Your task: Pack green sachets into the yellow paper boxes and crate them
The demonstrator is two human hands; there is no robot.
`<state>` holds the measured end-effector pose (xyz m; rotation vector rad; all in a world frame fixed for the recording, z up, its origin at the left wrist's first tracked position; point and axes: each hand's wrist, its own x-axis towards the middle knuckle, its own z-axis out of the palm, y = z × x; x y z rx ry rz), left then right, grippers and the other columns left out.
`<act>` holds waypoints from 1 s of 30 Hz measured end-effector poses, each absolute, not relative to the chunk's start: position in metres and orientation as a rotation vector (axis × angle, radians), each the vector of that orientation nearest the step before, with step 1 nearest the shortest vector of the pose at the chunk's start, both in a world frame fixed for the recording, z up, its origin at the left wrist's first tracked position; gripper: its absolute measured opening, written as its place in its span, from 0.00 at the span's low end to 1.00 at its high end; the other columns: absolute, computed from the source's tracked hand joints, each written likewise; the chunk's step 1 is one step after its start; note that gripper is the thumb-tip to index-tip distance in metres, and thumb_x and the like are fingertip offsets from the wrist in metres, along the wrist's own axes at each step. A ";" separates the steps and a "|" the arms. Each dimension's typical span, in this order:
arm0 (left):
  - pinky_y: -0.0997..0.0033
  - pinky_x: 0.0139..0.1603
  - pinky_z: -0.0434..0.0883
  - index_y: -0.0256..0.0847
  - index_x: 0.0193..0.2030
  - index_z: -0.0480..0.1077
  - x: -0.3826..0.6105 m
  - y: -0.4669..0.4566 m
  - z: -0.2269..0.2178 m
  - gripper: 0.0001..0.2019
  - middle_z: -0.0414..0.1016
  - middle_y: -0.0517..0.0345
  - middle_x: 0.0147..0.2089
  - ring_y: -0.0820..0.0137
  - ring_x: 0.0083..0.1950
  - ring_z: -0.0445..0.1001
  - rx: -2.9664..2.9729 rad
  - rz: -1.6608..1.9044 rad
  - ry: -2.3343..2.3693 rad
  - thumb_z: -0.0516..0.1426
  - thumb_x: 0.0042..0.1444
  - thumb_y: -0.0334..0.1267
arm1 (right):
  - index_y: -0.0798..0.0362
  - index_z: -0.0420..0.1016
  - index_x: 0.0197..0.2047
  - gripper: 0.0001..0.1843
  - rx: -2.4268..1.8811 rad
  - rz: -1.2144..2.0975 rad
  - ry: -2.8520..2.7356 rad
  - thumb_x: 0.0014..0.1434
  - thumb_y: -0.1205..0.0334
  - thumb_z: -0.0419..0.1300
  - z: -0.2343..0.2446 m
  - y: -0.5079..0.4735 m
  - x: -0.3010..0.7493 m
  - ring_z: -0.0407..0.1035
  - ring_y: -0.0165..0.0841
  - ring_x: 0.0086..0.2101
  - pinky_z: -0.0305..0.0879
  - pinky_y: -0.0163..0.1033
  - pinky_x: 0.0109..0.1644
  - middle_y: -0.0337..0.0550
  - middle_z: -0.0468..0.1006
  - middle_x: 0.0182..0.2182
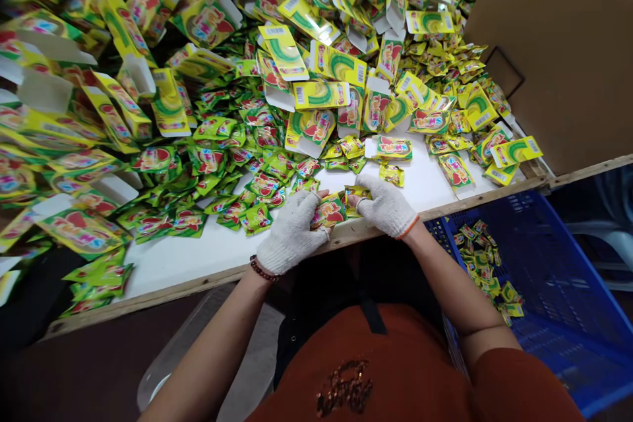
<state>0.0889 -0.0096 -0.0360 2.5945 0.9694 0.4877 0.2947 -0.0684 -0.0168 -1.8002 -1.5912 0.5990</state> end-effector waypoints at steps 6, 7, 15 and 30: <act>0.56 0.58 0.70 0.38 0.60 0.65 0.090 -0.014 -0.041 0.28 0.71 0.46 0.51 0.55 0.55 0.70 2.540 0.579 0.983 0.60 0.49 0.33 | 0.54 0.74 0.36 0.08 -1.758 0.670 -1.892 0.61 0.61 0.55 0.004 -0.064 0.295 0.65 0.33 0.32 0.58 0.36 0.38 0.43 0.76 0.32; 0.56 0.58 0.70 0.37 0.60 0.64 0.090 -0.014 -0.042 0.28 0.71 0.46 0.51 0.55 0.56 0.70 2.539 0.611 0.968 0.60 0.49 0.33 | 0.55 0.74 0.36 0.09 -1.709 0.711 -1.907 0.62 0.61 0.54 0.007 -0.063 0.298 0.65 0.32 0.33 0.58 0.36 0.38 0.43 0.76 0.32; 0.54 0.57 0.70 0.38 0.61 0.64 0.095 -0.016 -0.042 0.31 0.72 0.46 0.50 0.55 0.54 0.71 2.619 0.648 0.906 0.60 0.47 0.33 | 0.54 0.74 0.29 0.05 -1.707 0.697 -1.792 0.56 0.66 0.59 0.000 -0.056 0.301 0.65 0.31 0.31 0.59 0.36 0.37 0.40 0.74 0.27; 0.55 0.53 0.71 0.36 0.66 0.61 0.100 -0.023 -0.043 0.32 0.73 0.43 0.49 0.54 0.52 0.72 2.651 0.774 1.047 0.59 0.53 0.35 | 0.52 0.78 0.45 0.16 -1.607 0.946 -1.234 0.58 0.53 0.59 -0.010 -0.075 0.280 0.65 0.27 0.18 0.63 0.33 0.21 0.36 0.76 0.23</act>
